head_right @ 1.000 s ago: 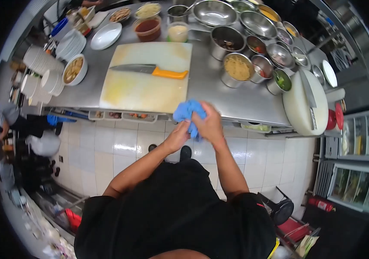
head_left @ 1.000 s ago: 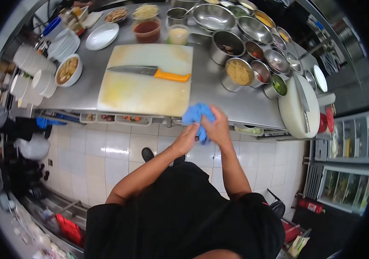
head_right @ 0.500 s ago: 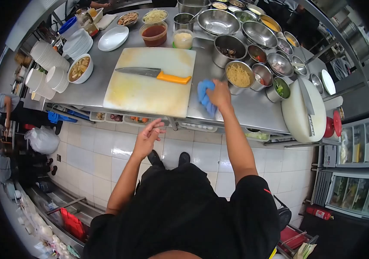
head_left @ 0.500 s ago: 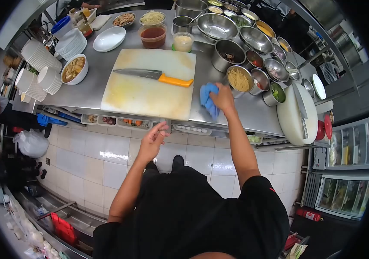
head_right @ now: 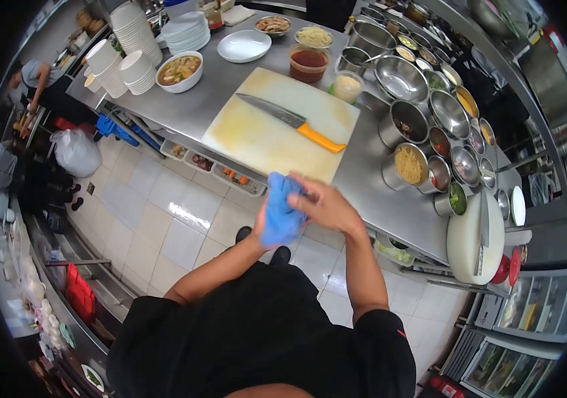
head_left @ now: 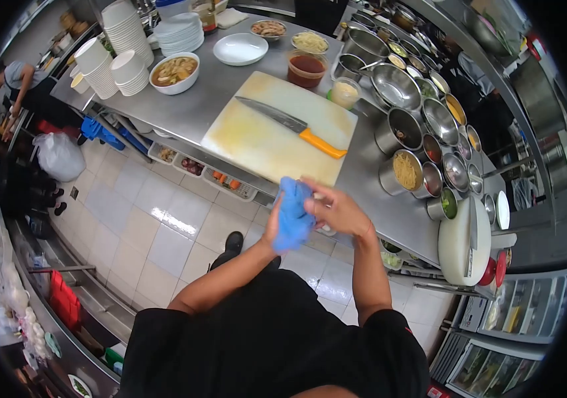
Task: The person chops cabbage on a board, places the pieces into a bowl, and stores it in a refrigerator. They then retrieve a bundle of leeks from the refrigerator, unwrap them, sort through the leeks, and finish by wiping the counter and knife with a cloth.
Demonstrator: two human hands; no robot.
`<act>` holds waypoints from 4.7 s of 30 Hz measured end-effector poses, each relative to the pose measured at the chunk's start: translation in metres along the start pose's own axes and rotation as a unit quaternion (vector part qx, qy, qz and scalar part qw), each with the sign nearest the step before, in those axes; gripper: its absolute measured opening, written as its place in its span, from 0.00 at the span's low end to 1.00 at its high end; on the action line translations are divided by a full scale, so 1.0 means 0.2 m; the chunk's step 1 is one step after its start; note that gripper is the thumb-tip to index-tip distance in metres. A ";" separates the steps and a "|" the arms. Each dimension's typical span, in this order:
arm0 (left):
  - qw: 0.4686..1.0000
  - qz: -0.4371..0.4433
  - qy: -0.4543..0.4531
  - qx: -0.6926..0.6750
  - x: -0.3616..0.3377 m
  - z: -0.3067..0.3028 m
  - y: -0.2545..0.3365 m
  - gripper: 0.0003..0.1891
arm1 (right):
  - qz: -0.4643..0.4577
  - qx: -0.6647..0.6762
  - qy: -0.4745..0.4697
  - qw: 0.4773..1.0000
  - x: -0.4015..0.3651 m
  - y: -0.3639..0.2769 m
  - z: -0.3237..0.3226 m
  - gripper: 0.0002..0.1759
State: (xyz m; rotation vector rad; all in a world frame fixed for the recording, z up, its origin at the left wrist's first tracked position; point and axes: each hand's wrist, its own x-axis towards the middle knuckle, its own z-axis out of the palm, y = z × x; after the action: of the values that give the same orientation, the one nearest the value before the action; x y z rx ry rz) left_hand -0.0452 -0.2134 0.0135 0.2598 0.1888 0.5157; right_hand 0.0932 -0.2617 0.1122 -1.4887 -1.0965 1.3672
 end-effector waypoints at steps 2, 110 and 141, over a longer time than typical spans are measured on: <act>0.996 0.023 -0.073 -0.054 -0.07 -0.03 0.13 0.36 | -0.032 -0.238 0.110 0.964 0.24 -0.01 -0.11 0.24; 0.539 -0.233 -0.394 0.707 0.20 -0.09 0.25 0.38 | 0.015 -0.305 0.604 0.736 0.02 0.58 -0.18 0.31; 0.718 0.128 0.387 0.564 0.96 -0.35 1.51 0.17 | -0.158 -0.126 0.316 0.927 0.45 0.21 -0.29 0.12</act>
State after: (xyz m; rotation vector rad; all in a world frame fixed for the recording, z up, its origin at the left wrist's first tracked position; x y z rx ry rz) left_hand -0.0371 0.1511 0.0137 1.2894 1.3355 0.7147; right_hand 0.1573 -0.1882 0.0511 -1.6771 -1.0420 0.4691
